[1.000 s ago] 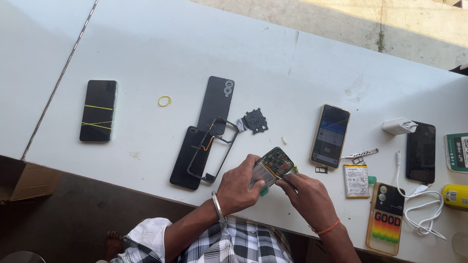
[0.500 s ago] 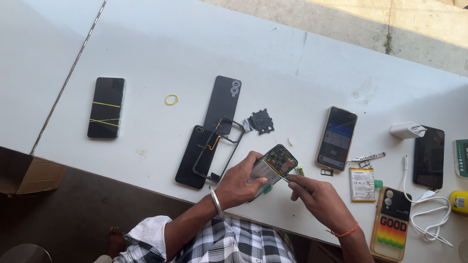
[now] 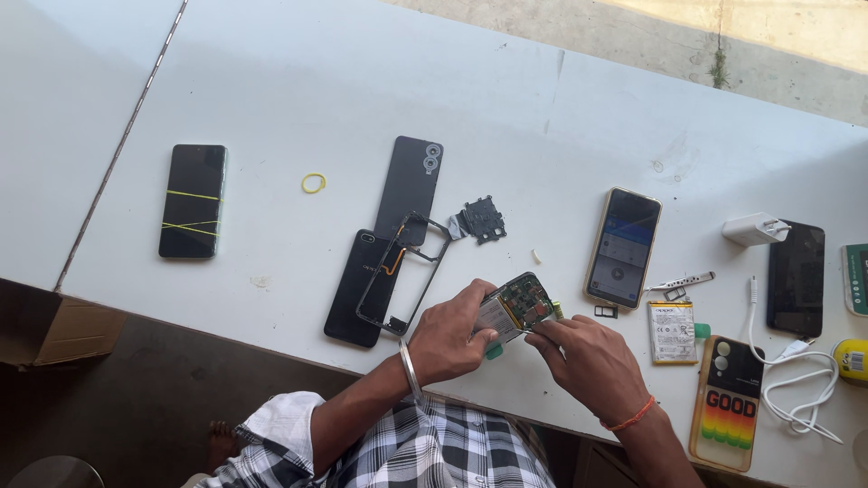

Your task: The person disassembles a smartphone on a white table, removing the back cover and battery. They use a screwdriver and tweezers to detach the motherboard and other internal components. The person then picks up a different smartphone and navigates its screen before the clip ends.

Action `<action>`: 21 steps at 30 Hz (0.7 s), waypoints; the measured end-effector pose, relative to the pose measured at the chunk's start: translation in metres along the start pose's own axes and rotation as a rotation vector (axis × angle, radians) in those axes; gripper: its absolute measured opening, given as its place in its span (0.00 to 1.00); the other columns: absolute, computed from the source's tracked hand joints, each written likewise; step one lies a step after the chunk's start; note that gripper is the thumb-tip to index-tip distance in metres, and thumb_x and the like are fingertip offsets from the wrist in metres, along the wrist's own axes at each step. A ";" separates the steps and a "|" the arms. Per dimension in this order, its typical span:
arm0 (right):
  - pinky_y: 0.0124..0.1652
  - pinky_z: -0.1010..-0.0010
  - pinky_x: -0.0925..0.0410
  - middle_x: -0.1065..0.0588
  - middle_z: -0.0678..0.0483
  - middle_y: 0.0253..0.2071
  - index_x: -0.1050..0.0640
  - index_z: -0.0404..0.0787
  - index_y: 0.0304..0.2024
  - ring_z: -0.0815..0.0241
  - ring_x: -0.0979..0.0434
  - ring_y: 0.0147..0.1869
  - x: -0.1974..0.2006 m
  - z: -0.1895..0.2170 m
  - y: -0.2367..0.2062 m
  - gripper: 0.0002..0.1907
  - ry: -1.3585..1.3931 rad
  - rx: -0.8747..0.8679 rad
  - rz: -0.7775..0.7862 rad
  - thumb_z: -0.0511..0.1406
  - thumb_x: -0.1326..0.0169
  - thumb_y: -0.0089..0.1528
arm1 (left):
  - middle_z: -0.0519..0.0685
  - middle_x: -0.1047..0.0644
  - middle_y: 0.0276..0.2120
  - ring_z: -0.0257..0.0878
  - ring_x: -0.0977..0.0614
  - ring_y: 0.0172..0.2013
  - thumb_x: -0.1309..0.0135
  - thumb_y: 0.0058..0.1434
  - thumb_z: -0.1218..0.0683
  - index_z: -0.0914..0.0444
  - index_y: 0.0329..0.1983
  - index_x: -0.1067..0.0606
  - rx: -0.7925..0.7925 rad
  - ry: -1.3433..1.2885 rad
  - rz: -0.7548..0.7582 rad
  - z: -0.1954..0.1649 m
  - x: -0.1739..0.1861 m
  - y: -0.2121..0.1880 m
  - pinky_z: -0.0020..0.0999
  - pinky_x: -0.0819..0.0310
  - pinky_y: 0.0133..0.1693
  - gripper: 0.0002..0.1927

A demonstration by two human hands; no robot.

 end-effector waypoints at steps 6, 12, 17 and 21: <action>0.30 0.57 0.31 0.23 0.50 0.21 0.15 0.45 0.35 0.52 0.23 0.26 0.006 -0.001 0.005 0.12 0.073 0.063 -0.102 0.45 0.38 0.57 | 0.61 0.20 0.43 0.55 0.15 0.44 0.43 0.61 0.56 0.62 0.59 0.37 0.021 -0.044 -0.029 0.006 0.001 0.000 0.46 0.23 0.49 0.25; 0.29 0.58 0.32 0.23 0.51 0.22 0.15 0.46 0.35 0.53 0.23 0.24 0.000 -0.007 0.008 0.14 0.043 0.032 -0.073 0.47 0.39 0.58 | 0.61 0.20 0.44 0.55 0.15 0.45 0.42 0.60 0.54 0.61 0.59 0.37 0.048 -0.082 -0.064 0.012 0.000 0.000 0.46 0.23 0.49 0.26; 0.29 0.59 0.32 0.23 0.51 0.21 0.15 0.47 0.38 0.55 0.23 0.24 -0.001 -0.005 0.010 0.15 0.025 0.039 -0.059 0.48 0.38 0.57 | 0.62 0.20 0.44 0.56 0.16 0.45 0.41 0.60 0.53 0.61 0.59 0.38 0.088 -0.067 -0.043 0.021 -0.004 0.002 0.47 0.23 0.49 0.26; 0.29 0.61 0.31 0.21 0.53 0.23 0.14 0.49 0.38 0.57 0.22 0.25 -0.002 -0.005 0.012 0.15 0.016 0.010 -0.039 0.49 0.37 0.56 | 0.61 0.21 0.45 0.55 0.16 0.46 0.42 0.60 0.55 0.61 0.59 0.38 0.138 -0.107 0.004 0.033 -0.011 0.004 0.48 0.24 0.51 0.26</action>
Point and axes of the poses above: each hand's wrist, its own y-axis towards the middle knuckle, its own x-axis out of the back of the hand, z = x × y, the point moved 8 cm from there along y, towards the middle knuckle
